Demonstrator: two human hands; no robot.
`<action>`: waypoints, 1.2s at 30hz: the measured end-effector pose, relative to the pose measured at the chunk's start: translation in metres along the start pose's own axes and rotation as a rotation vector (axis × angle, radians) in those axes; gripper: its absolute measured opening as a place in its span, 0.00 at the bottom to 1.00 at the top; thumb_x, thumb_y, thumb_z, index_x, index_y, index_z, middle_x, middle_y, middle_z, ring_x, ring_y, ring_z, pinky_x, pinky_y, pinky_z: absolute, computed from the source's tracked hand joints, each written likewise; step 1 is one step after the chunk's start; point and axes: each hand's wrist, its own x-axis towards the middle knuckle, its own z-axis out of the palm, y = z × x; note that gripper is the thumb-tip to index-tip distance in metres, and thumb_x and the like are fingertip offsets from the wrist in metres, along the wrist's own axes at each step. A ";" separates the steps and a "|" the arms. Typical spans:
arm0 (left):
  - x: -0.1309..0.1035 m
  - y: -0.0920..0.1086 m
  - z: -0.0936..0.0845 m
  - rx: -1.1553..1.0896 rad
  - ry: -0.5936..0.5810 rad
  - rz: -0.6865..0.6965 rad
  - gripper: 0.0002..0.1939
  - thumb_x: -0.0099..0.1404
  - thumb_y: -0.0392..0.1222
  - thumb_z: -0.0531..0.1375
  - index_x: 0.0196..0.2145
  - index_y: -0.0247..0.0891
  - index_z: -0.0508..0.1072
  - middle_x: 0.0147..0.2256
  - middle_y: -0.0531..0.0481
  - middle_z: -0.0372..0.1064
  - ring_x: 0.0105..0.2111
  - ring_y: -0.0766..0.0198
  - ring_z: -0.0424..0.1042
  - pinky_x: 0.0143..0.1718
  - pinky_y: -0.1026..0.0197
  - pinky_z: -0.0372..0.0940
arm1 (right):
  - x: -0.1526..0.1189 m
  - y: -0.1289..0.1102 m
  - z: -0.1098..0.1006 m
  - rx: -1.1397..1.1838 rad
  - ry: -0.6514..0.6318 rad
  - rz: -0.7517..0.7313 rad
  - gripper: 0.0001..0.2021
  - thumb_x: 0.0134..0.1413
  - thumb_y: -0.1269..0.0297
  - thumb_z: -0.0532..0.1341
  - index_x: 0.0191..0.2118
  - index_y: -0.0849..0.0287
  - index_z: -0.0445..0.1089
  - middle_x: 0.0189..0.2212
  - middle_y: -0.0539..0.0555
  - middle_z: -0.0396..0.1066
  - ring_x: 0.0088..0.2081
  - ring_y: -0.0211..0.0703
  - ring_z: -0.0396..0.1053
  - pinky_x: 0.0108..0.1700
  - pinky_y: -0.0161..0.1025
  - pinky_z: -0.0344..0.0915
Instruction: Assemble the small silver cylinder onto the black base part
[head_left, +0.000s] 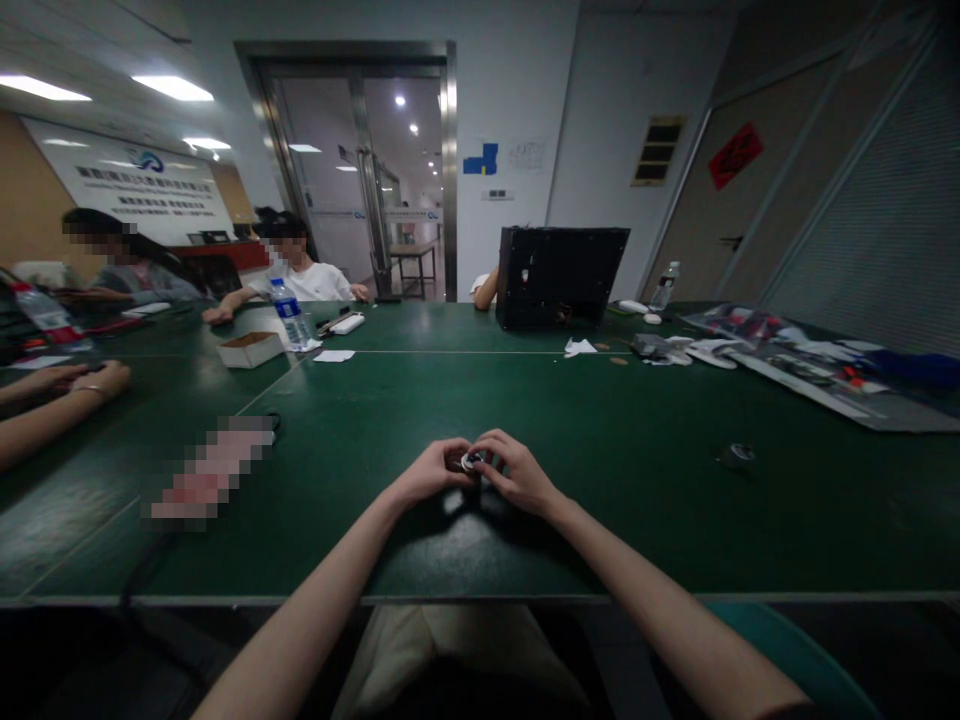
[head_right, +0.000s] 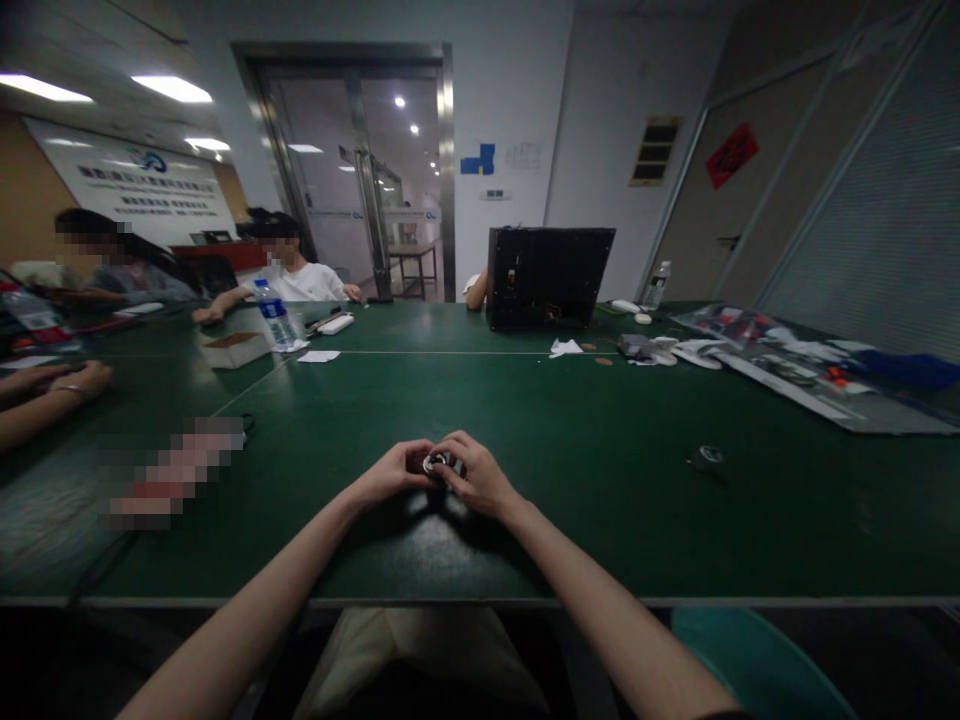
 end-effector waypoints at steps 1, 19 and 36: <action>0.000 0.000 0.000 0.002 -0.007 0.000 0.18 0.45 0.32 0.68 0.35 0.32 0.70 0.30 0.54 0.68 0.30 0.67 0.67 0.35 0.65 0.60 | 0.000 0.000 0.000 0.002 0.000 0.002 0.08 0.57 0.67 0.58 0.42 0.58 0.69 0.40 0.55 0.65 0.35 0.38 0.66 0.34 0.34 0.64; -0.003 0.001 -0.002 0.060 -0.059 -0.001 0.17 0.47 0.31 0.66 0.37 0.32 0.70 0.30 0.54 0.67 0.31 0.67 0.66 0.36 0.65 0.59 | 0.008 -0.003 -0.002 0.000 -0.003 0.021 0.04 0.55 0.69 0.59 0.34 0.60 0.71 0.33 0.53 0.68 0.30 0.36 0.65 0.32 0.32 0.62; -0.004 0.000 -0.002 0.179 0.058 0.003 0.19 0.45 0.33 0.67 0.35 0.35 0.66 0.29 0.57 0.63 0.30 0.67 0.64 0.32 0.66 0.58 | 0.020 0.003 0.000 0.000 -0.060 0.032 0.02 0.52 0.69 0.61 0.32 0.61 0.69 0.29 0.51 0.68 0.27 0.34 0.65 0.29 0.31 0.60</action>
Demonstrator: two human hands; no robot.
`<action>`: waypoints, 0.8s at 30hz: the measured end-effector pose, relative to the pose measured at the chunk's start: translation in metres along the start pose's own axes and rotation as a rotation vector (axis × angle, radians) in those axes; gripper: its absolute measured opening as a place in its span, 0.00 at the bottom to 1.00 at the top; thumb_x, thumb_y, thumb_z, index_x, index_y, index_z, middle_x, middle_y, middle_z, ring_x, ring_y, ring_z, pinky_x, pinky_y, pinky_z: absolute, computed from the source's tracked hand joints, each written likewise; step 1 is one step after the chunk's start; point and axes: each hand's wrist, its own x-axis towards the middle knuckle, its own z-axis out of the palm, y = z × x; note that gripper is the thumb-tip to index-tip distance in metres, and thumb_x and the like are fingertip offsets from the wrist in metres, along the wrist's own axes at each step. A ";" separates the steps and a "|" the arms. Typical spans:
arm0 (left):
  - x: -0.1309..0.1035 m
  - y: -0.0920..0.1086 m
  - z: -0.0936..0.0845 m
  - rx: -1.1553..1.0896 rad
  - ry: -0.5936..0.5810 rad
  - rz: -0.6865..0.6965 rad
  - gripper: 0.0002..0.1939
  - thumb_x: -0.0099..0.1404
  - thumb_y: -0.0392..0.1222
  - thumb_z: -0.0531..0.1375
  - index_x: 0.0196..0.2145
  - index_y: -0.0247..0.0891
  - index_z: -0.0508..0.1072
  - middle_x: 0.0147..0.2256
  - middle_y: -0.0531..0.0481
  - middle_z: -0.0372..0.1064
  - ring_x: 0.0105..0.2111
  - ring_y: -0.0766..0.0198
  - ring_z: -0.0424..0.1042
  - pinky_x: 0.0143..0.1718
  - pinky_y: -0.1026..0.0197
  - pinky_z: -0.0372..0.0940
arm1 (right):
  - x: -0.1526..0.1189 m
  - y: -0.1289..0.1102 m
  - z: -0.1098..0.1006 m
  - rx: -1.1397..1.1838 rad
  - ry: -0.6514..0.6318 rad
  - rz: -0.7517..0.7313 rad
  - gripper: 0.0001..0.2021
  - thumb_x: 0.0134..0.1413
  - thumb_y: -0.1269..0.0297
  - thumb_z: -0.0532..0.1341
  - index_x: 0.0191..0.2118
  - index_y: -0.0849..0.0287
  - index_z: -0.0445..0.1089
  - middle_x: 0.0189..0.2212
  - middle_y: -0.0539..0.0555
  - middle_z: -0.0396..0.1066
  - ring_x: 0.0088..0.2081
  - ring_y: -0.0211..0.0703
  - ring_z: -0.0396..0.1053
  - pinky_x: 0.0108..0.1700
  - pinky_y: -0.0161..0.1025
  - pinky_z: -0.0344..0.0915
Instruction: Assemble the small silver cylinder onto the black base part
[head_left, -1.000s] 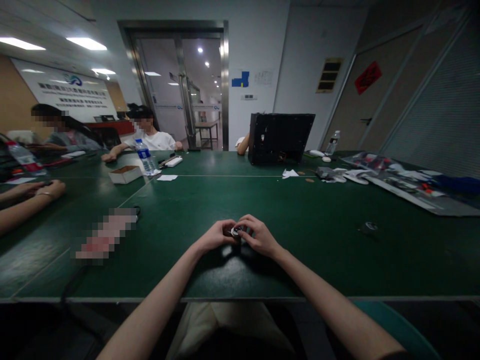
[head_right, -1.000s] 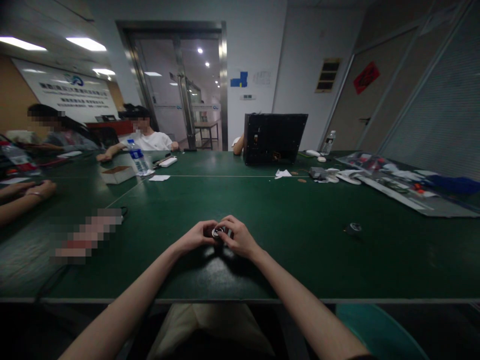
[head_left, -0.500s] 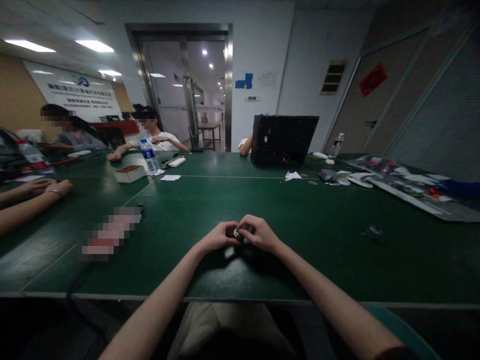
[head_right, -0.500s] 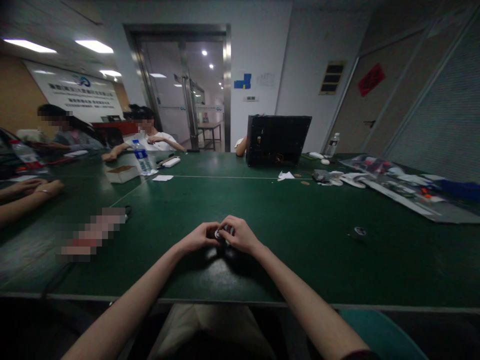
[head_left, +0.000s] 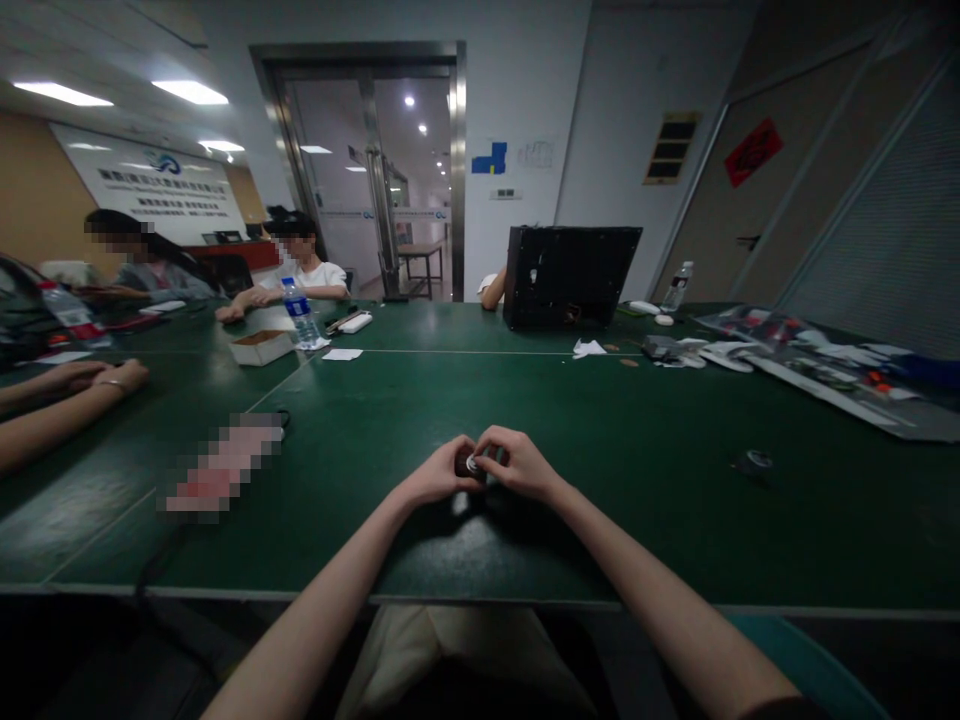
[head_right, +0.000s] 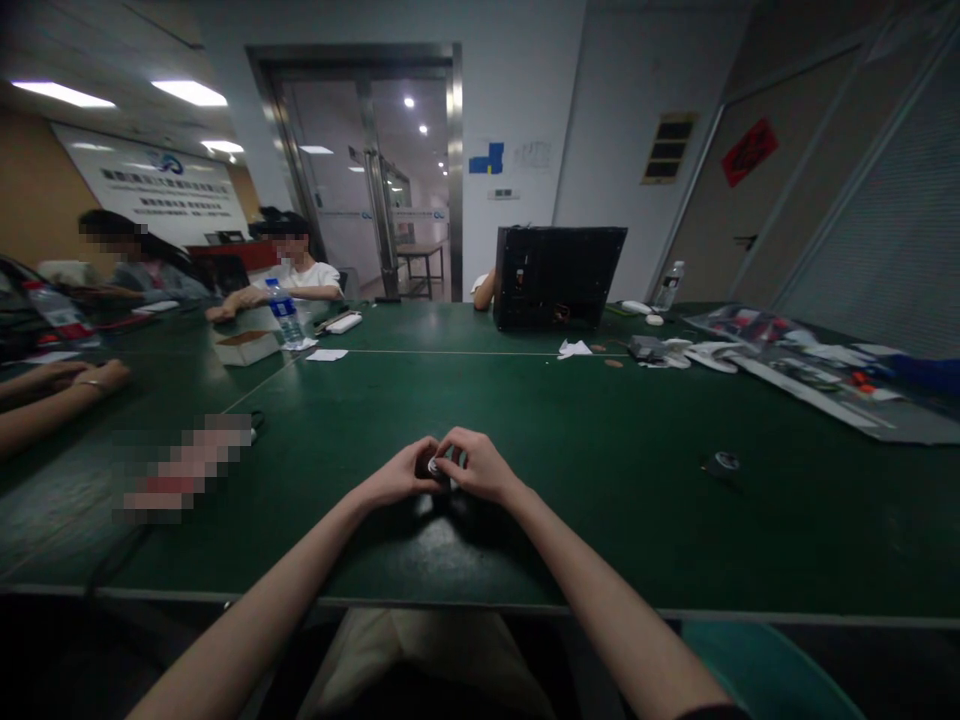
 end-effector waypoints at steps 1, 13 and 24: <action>0.001 0.000 0.000 0.014 0.012 -0.008 0.18 0.45 0.33 0.67 0.33 0.35 0.65 0.27 0.58 0.62 0.28 0.68 0.63 0.30 0.67 0.57 | 0.000 0.000 0.000 0.001 0.001 -0.001 0.02 0.52 0.69 0.61 0.32 0.61 0.69 0.29 0.51 0.68 0.27 0.34 0.65 0.29 0.31 0.60; 0.000 0.009 -0.001 0.052 -0.084 0.001 0.12 0.50 0.33 0.63 0.34 0.32 0.70 0.28 0.55 0.65 0.28 0.68 0.64 0.32 0.66 0.57 | 0.002 0.005 -0.007 0.028 0.000 0.019 0.05 0.52 0.65 0.62 0.31 0.60 0.73 0.30 0.52 0.69 0.28 0.36 0.65 0.29 0.31 0.61; 0.002 0.002 0.001 0.088 0.002 0.001 0.16 0.47 0.37 0.67 0.32 0.34 0.66 0.24 0.58 0.63 0.26 0.68 0.64 0.29 0.66 0.59 | 0.001 0.003 -0.006 0.035 0.004 0.027 0.04 0.52 0.66 0.62 0.31 0.61 0.73 0.31 0.52 0.69 0.28 0.35 0.66 0.29 0.31 0.61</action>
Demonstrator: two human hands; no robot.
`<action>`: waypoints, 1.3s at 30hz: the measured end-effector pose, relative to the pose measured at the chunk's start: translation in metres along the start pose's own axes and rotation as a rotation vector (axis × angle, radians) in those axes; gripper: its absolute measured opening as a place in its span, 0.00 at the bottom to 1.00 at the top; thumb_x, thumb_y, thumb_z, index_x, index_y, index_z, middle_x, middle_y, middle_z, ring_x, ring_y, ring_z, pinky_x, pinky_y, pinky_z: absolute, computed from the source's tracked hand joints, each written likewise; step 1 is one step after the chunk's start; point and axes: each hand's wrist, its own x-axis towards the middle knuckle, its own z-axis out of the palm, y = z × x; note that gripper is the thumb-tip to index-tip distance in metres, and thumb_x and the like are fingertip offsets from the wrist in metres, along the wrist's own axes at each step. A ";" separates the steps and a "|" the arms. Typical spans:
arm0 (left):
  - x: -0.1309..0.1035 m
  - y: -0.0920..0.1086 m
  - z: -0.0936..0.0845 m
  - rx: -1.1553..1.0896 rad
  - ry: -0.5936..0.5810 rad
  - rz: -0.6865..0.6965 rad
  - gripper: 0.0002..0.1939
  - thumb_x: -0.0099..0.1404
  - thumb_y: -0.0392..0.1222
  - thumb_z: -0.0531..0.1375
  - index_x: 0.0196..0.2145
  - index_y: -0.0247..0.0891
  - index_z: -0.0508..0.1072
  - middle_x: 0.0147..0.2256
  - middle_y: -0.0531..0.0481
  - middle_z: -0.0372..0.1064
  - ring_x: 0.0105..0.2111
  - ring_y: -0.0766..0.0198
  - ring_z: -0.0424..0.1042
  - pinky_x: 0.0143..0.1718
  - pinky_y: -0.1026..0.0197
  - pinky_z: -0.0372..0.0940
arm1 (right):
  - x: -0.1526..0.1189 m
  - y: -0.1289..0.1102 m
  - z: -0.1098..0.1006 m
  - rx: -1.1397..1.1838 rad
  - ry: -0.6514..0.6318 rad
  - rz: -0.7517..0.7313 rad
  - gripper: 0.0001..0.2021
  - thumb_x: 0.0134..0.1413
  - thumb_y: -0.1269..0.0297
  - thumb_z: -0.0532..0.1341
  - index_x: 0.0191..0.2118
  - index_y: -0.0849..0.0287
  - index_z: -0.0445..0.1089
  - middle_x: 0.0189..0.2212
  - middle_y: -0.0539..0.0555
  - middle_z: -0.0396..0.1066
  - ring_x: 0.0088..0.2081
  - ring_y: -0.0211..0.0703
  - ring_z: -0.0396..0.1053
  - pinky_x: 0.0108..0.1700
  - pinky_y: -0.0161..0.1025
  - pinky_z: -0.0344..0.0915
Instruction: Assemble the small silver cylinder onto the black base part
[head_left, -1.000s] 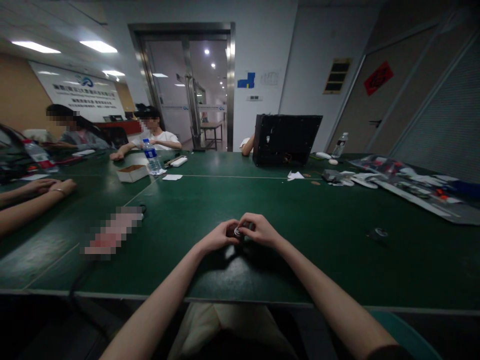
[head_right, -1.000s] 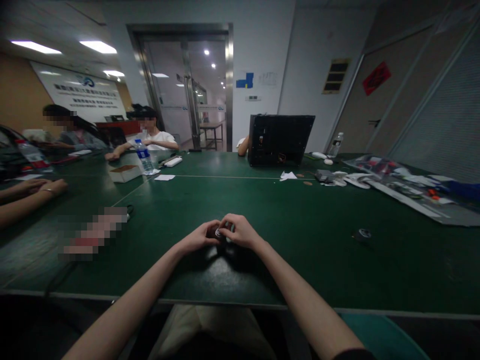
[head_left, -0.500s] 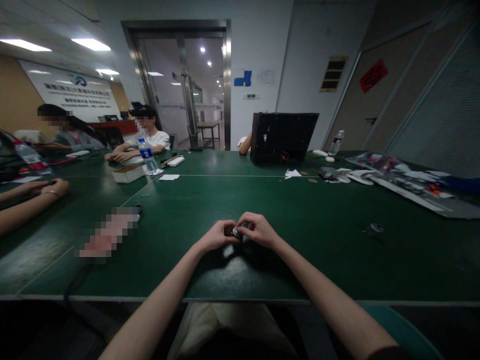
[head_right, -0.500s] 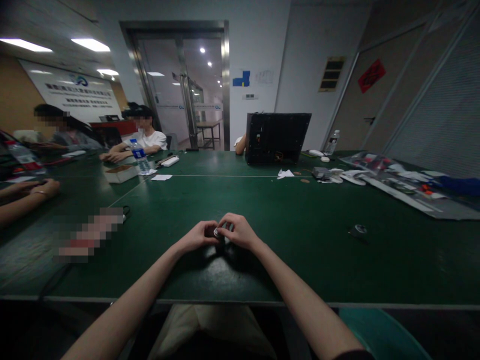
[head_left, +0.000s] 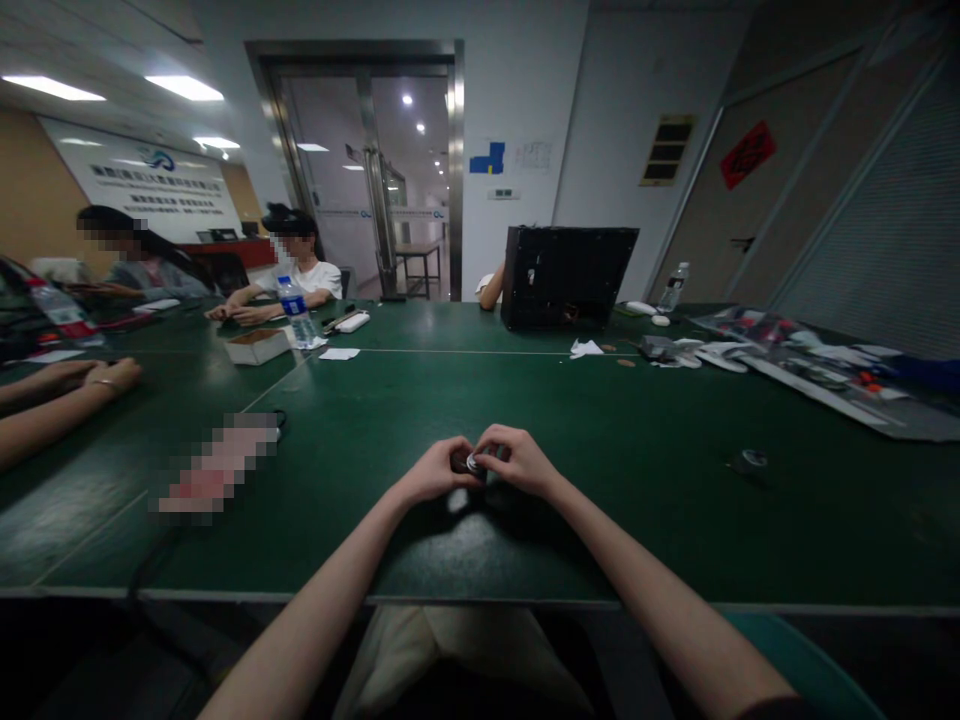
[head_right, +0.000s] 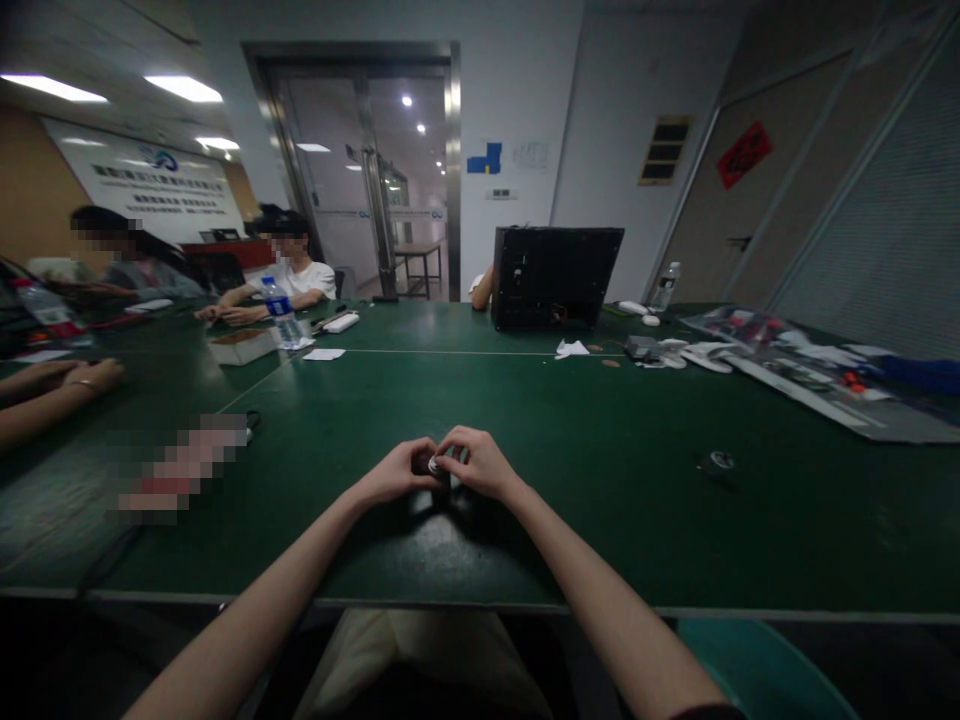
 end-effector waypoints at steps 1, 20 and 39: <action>0.000 0.000 0.000 -0.002 -0.010 -0.001 0.15 0.47 0.37 0.66 0.32 0.34 0.67 0.25 0.58 0.63 0.26 0.68 0.64 0.30 0.66 0.59 | 0.000 0.000 0.000 -0.001 0.003 -0.001 0.04 0.52 0.66 0.62 0.31 0.60 0.73 0.30 0.52 0.69 0.28 0.35 0.66 0.29 0.31 0.61; 0.000 -0.003 0.001 0.065 0.022 0.025 0.15 0.50 0.38 0.66 0.33 0.35 0.65 0.28 0.56 0.64 0.29 0.66 0.66 0.32 0.65 0.61 | 0.001 -0.001 -0.002 0.007 -0.014 -0.005 0.05 0.53 0.68 0.61 0.32 0.59 0.75 0.33 0.53 0.70 0.30 0.37 0.67 0.30 0.32 0.61; -0.003 0.002 0.001 0.083 0.028 0.042 0.15 0.51 0.38 0.65 0.34 0.35 0.65 0.28 0.56 0.63 0.29 0.67 0.64 0.32 0.66 0.60 | 0.001 -0.002 -0.002 -0.010 -0.005 -0.002 0.04 0.52 0.69 0.61 0.31 0.60 0.74 0.32 0.53 0.70 0.29 0.36 0.67 0.29 0.32 0.61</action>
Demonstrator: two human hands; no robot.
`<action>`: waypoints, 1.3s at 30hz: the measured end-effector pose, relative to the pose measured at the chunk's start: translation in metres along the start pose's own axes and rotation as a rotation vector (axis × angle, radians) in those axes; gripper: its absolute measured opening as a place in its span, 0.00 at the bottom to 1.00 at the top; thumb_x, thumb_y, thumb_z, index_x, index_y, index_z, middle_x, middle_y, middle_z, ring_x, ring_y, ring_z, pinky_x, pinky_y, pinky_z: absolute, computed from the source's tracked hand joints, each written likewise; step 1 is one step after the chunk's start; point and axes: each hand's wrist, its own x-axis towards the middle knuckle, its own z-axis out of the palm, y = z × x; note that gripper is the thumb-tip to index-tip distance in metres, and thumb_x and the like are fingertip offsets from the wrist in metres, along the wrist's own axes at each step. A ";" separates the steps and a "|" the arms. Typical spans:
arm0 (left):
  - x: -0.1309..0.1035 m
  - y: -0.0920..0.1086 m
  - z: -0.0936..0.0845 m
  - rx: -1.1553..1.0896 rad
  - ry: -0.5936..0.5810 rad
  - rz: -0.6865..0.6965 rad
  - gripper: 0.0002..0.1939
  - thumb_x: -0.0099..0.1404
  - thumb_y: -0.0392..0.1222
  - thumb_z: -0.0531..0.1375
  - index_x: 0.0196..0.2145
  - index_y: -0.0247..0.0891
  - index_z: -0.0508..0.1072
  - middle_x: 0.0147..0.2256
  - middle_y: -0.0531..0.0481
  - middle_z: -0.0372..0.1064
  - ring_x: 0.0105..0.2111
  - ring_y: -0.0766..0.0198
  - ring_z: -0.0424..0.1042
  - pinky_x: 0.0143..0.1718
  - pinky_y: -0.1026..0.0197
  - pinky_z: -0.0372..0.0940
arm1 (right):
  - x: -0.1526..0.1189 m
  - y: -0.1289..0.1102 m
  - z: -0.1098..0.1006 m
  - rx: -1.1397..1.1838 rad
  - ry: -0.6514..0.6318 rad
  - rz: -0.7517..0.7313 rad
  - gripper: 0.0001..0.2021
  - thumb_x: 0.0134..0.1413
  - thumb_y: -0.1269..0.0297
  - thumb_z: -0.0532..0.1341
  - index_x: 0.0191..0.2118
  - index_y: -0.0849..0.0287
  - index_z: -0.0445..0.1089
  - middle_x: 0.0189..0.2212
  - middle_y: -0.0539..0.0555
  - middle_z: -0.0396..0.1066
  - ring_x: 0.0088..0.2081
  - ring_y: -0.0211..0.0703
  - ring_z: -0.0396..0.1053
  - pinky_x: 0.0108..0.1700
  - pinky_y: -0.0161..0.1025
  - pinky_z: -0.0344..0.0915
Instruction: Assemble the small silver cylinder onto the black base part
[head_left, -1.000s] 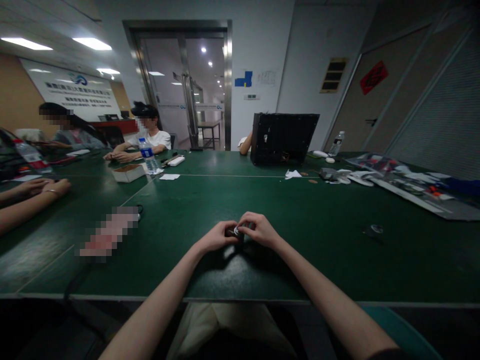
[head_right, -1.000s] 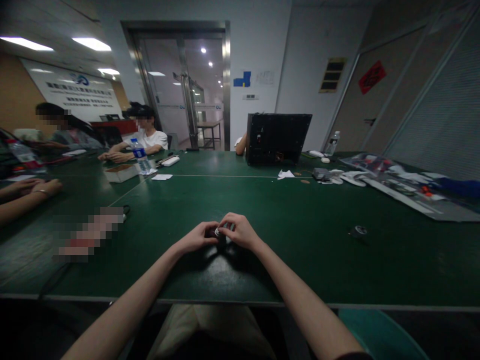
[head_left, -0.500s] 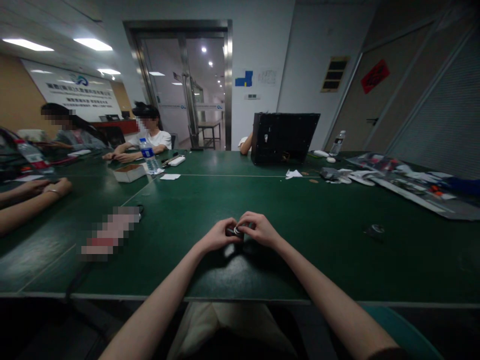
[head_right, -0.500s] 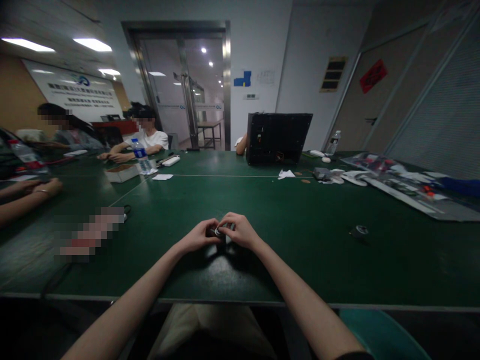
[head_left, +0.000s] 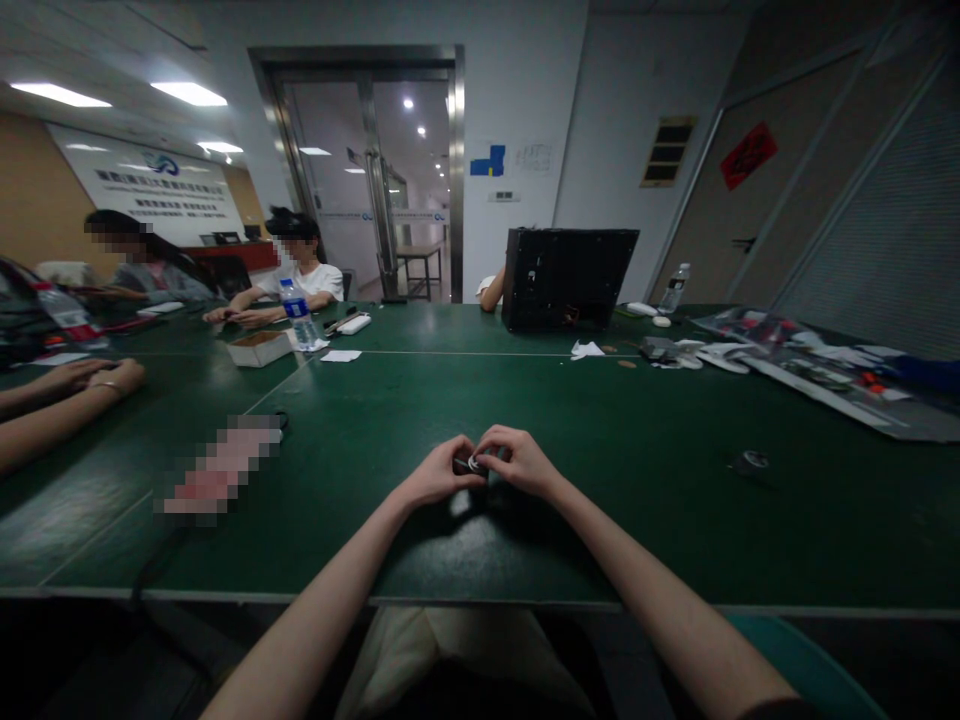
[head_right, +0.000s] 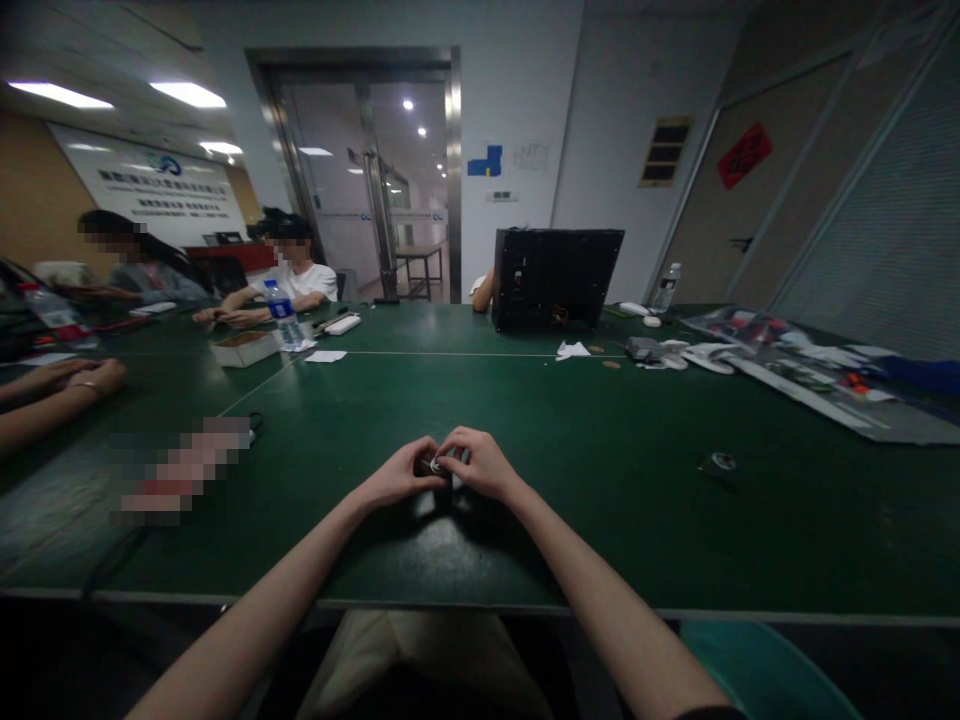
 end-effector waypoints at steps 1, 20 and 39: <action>0.000 0.000 0.000 0.002 -0.003 0.003 0.14 0.52 0.38 0.65 0.34 0.35 0.64 0.28 0.56 0.63 0.28 0.67 0.64 0.32 0.66 0.60 | 0.000 0.000 0.000 0.001 0.001 -0.001 0.04 0.52 0.69 0.61 0.31 0.60 0.74 0.32 0.53 0.70 0.29 0.36 0.67 0.29 0.32 0.61; 0.006 -0.004 -0.001 0.272 -0.055 0.099 0.16 0.51 0.41 0.65 0.37 0.33 0.70 0.33 0.52 0.68 0.33 0.62 0.66 0.34 0.64 0.59 | 0.001 0.006 0.005 -0.006 0.032 0.005 0.04 0.52 0.65 0.62 0.31 0.60 0.71 0.30 0.52 0.70 0.28 0.36 0.66 0.30 0.32 0.61; 0.000 -0.002 -0.006 0.471 0.016 0.120 0.11 0.51 0.43 0.65 0.31 0.34 0.71 0.29 0.51 0.68 0.30 0.63 0.65 0.32 0.65 0.56 | 0.001 0.006 0.007 -0.001 0.040 0.009 0.05 0.52 0.64 0.62 0.31 0.60 0.71 0.30 0.53 0.69 0.29 0.37 0.66 0.29 0.32 0.61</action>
